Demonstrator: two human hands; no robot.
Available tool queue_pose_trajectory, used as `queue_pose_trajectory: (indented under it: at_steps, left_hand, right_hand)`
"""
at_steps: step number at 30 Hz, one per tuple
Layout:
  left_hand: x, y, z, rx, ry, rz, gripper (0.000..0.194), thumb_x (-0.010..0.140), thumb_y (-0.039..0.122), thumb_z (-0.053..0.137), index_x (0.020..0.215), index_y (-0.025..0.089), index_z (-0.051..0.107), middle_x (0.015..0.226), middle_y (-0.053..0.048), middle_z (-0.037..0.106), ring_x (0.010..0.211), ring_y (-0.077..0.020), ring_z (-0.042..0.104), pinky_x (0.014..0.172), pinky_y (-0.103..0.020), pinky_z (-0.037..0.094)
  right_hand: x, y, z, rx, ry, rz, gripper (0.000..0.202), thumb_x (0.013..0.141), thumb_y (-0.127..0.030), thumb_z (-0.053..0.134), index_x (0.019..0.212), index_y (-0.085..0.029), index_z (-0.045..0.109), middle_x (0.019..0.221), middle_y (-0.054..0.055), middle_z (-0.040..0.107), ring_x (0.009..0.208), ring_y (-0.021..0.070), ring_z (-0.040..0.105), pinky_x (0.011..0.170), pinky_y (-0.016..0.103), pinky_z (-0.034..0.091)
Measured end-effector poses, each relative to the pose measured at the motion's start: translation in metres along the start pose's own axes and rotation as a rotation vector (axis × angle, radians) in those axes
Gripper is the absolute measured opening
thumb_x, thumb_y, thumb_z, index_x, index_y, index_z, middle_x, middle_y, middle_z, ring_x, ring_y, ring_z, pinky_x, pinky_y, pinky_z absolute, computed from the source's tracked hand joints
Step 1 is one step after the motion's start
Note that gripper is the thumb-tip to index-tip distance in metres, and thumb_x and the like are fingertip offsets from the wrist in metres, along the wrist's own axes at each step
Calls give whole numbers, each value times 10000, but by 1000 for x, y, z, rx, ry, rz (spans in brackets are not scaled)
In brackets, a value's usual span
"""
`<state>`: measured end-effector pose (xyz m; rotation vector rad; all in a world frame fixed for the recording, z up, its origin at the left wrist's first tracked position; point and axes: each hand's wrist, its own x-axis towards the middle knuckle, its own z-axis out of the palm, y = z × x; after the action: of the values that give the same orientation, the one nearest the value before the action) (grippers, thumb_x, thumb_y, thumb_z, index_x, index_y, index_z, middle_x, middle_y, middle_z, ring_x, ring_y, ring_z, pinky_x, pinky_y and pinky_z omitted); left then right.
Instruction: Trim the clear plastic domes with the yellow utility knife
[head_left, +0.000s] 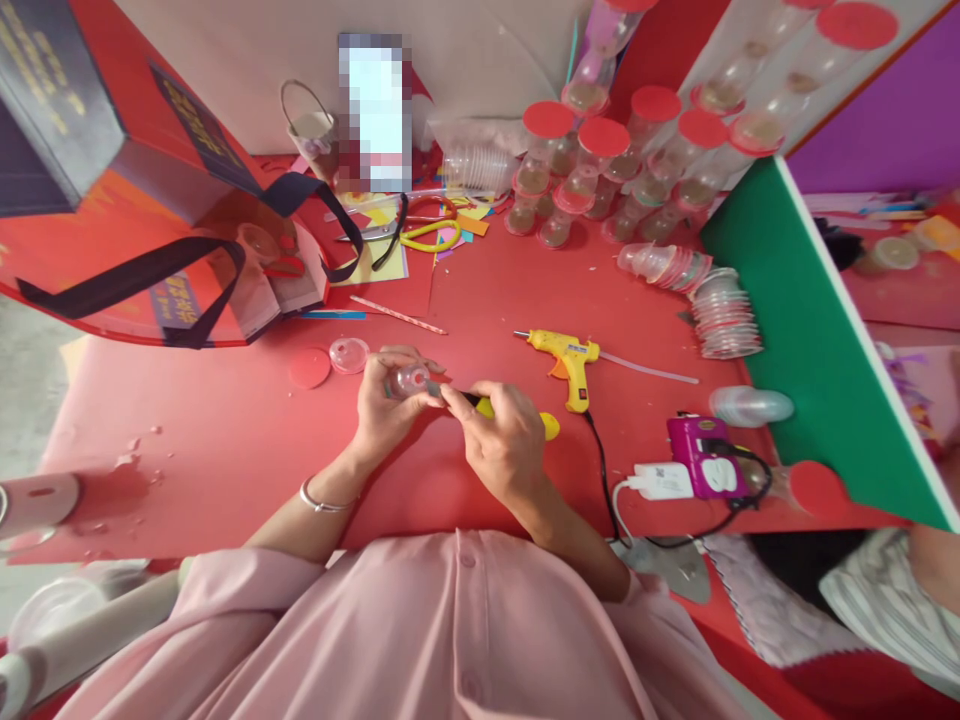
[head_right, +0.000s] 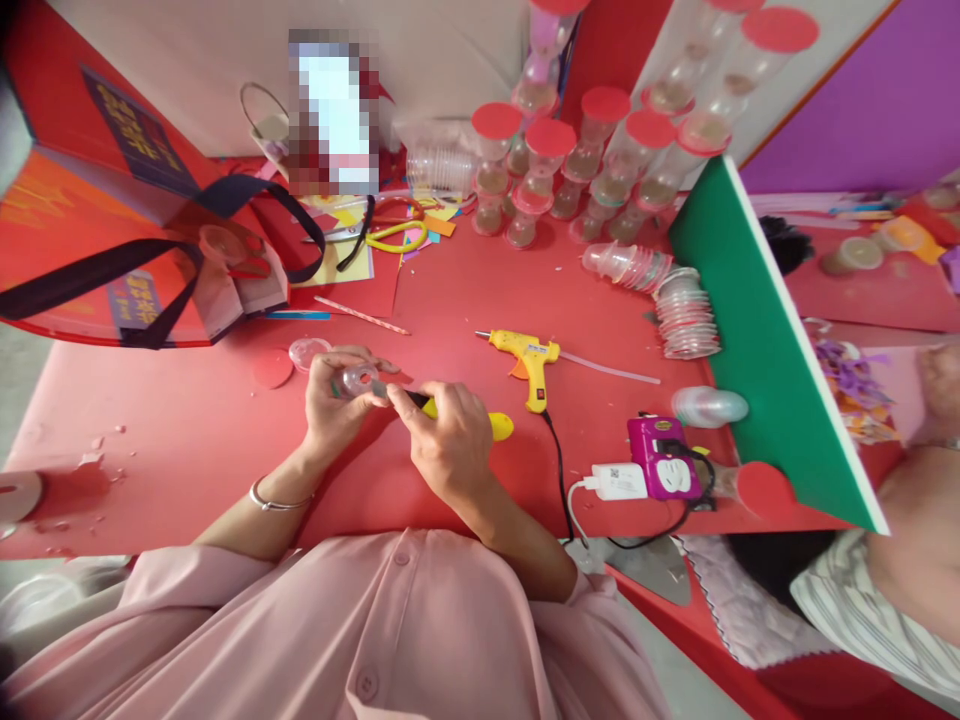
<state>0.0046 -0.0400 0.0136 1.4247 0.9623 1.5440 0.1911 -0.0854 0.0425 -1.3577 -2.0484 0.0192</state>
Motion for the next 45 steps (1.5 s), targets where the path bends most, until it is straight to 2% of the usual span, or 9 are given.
queue_pose_trajectory:
  at_steps: [5, 10, 19, 30, 40, 45]
  left_hand:
    - [0, -3, -1, 7, 14, 0, 592, 660, 394, 990, 1062, 228, 589, 1086, -14, 634, 925, -210, 790, 829, -364, 661]
    - [0, -4, -2, 15, 8, 23, 578, 668, 306, 997, 1080, 229, 600, 1097, -16, 623, 940, -211, 784, 824, -367, 655]
    - [1, -1, 0, 16, -13, 38, 523, 715, 357, 968, 1056, 212, 599, 1086, -29, 629, 924, -211, 783, 830, -376, 649]
    - [0, -4, -2, -7, -8, 1, 599, 657, 373, 995, 1074, 225, 592, 1098, -17, 619, 933, -210, 782, 834, -369, 659]
    - [1, -1, -3, 3, -39, 22, 522, 707, 342, 975, 1063, 214, 615, 1063, -30, 648, 919, -202, 765, 850, -376, 635]
    - [2, 1, -2, -37, -41, -15, 505, 695, 313, 985, 1024, 203, 618, 1029, -27, 663, 886, -194, 767, 835, -373, 638]
  right_hand:
    - [0, -1, -2, 53, -45, 18, 418, 1003, -127, 606, 1324, -358, 745, 1071, 57, 713, 930, 186, 623, 833, 326, 502]
    - [-1, -1, -1, 47, -36, 32, 412, 1008, -139, 605, 1330, -355, 744, 1060, 59, 708, 921, 187, 619, 823, 324, 501]
    - [-2, 0, 0, 24, -43, 30, 402, 1012, -154, 612, 1341, -348, 737, 1067, 65, 690, 952, 195, 621, 843, 329, 490]
    - [-2, 0, -1, 53, -74, 40, 414, 1019, -157, 599, 1352, -363, 731, 1071, 62, 691, 946, 189, 620, 842, 327, 497]
    - [-1, 0, -1, 23, -55, 31, 384, 1023, -168, 607, 1335, -344, 743, 1063, 66, 695, 950, 195, 624, 839, 333, 494]
    - [-1, 0, -1, 8, -41, 27, 394, 1016, -154, 609, 1333, -344, 743, 1060, 66, 693, 942, 194, 618, 837, 333, 494]
